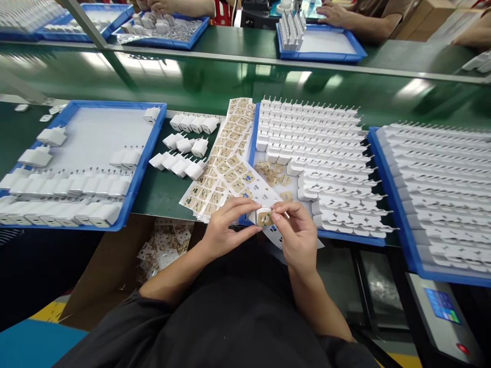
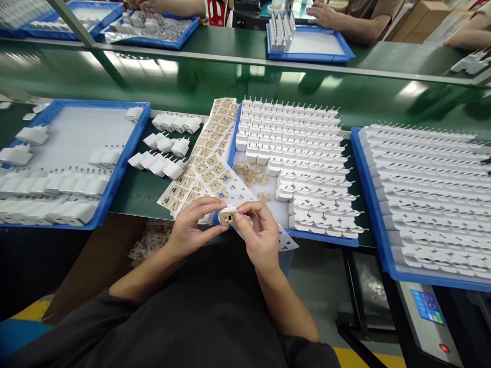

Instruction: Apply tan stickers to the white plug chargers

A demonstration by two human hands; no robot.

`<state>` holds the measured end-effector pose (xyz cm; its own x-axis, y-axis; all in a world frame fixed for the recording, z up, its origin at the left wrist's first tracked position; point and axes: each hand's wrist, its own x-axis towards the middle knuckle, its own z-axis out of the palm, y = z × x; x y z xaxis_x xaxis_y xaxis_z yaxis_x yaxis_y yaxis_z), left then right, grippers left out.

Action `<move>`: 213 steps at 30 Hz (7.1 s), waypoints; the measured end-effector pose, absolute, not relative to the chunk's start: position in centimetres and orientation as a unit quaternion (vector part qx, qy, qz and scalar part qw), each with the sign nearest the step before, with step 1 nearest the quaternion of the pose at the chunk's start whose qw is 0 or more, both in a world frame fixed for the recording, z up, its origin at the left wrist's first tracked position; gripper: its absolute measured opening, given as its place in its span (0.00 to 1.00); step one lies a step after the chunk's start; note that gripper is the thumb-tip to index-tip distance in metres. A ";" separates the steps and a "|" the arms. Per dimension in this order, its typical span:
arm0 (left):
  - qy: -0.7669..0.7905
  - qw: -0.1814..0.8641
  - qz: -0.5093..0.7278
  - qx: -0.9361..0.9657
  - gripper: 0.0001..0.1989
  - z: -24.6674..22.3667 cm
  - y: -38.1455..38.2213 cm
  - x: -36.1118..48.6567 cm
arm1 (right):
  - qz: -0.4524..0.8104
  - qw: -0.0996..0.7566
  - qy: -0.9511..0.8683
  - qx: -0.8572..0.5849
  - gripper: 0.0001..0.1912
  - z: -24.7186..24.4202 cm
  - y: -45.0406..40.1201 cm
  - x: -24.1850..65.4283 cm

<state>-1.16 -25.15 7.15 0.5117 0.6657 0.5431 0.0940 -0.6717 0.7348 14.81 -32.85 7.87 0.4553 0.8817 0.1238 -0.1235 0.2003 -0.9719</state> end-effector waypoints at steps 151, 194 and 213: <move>0.220 0.190 0.061 0.955 0.29 5.8 -16.5 -4.6 | 0.030 0.206 -0.797 -0.567 0.12 6.5 -29.1 15.9; 0.183 0.173 0.016 0.968 0.29 5.6 -18.4 -6.1 | 0.115 0.288 -0.785 -0.537 0.07 5.3 -31.3 14.9; 0.183 0.121 0.141 0.965 0.20 7.8 -16.6 0.1 | 0.155 0.437 -0.709 -0.530 0.08 6.4 -33.9 17.3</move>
